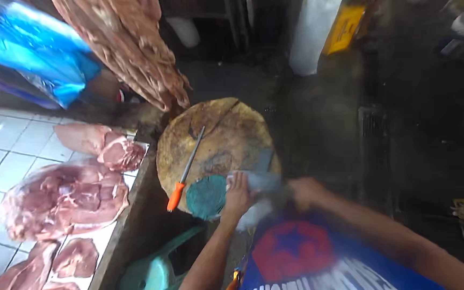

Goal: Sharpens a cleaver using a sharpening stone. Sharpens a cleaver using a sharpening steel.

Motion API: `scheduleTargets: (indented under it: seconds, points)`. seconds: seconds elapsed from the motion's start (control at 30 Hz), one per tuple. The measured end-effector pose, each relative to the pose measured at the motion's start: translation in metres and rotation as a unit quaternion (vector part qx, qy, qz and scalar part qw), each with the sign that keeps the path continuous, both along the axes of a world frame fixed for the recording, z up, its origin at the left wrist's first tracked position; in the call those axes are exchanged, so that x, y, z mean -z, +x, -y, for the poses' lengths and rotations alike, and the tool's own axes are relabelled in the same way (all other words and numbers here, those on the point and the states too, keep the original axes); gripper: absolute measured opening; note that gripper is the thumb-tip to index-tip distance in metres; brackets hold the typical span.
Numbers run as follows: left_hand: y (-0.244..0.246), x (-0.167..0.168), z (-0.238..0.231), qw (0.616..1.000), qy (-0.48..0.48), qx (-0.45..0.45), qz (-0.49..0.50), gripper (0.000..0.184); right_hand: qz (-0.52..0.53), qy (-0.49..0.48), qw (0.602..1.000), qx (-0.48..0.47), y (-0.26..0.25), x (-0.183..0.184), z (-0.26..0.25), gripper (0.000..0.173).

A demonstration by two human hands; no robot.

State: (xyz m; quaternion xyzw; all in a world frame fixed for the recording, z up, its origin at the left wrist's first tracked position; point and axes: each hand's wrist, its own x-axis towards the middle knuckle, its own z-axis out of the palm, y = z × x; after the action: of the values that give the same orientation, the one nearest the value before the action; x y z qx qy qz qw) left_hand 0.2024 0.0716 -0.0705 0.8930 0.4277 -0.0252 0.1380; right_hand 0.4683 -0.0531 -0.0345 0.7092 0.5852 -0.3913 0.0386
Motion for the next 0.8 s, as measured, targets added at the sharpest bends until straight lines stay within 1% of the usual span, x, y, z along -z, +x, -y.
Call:
scheduleTargets:
  seconds: [0.07,0.13,0.17,0.2,0.27,0.33,0.4,0.43,0.47,0.53,0.6,0.67,0.7,0.73,0.77,0.8]
  points:
    - [0.053,0.008,0.009,1.0,-0.013,0.023,0.017,0.092,0.044,-0.017,0.998,0.035,0.041,0.002,0.023,0.039]
    - [0.09,0.018,0.013,0.997,-0.013,0.054,0.044,0.092,0.092,-0.028,0.994,0.057,0.07,-0.002,0.035,0.037]
    - [0.097,0.022,0.011,0.997,-0.008,0.064,0.049,0.092,0.107,-0.032,0.992,0.058,0.074,-0.004,0.034,0.036]
    - [0.093,0.024,0.006,0.997,-0.002,0.067,0.047,0.09,0.106,-0.033,0.992,0.055,0.069,-0.005,0.027,0.035]
    - [0.053,0.029,-0.013,0.997,0.01,0.061,0.036,0.088,0.073,-0.018,0.996,0.038,0.036,0.0,0.005,0.033]
    - [-0.007,0.026,-0.034,0.998,0.008,0.048,0.027,0.084,0.02,0.001,1.0,0.013,-0.01,0.006,-0.023,0.03]
    - [-0.061,0.022,-0.041,0.999,0.003,0.032,0.011,0.08,-0.011,0.004,1.0,-0.016,-0.05,0.011,-0.04,0.028]
    - [-0.074,0.02,-0.038,1.0,-0.003,0.017,0.003,0.08,-0.018,0.003,0.999,-0.029,-0.058,0.011,-0.043,0.028]
    - [-0.074,0.017,-0.034,1.0,-0.006,0.002,0.002,0.082,-0.019,0.0,0.999,-0.037,-0.057,0.01,-0.044,0.028]
    - [-0.043,0.012,-0.02,1.0,0.001,-0.011,0.016,0.088,-0.014,-0.01,0.999,-0.028,-0.03,0.006,-0.032,0.03]
    - [0.009,0.013,-0.003,1.0,-0.004,-0.007,0.03,0.093,0.018,-0.017,1.0,-0.002,0.013,0.006,-0.008,0.03]
    - [0.059,0.019,0.005,0.999,-0.006,0.013,0.048,0.093,0.058,-0.03,0.997,0.027,0.051,0.004,0.011,0.03]
    - [0.073,0.023,0.005,0.998,-0.002,0.026,0.056,0.092,0.074,-0.037,0.996,0.035,0.062,0.003,0.015,0.031]
    - [0.078,0.027,0.001,0.998,0.005,0.038,0.054,0.091,0.083,-0.043,0.995,0.039,0.063,0.002,0.013,0.031]
    - [0.071,0.03,-0.007,0.998,0.01,0.047,0.047,0.09,0.079,-0.047,0.995,0.041,0.055,0.001,0.005,0.033]
    - [0.052,0.031,-0.017,0.998,0.012,0.053,0.039,0.088,0.065,-0.045,0.996,0.037,0.038,0.001,-0.005,0.035]
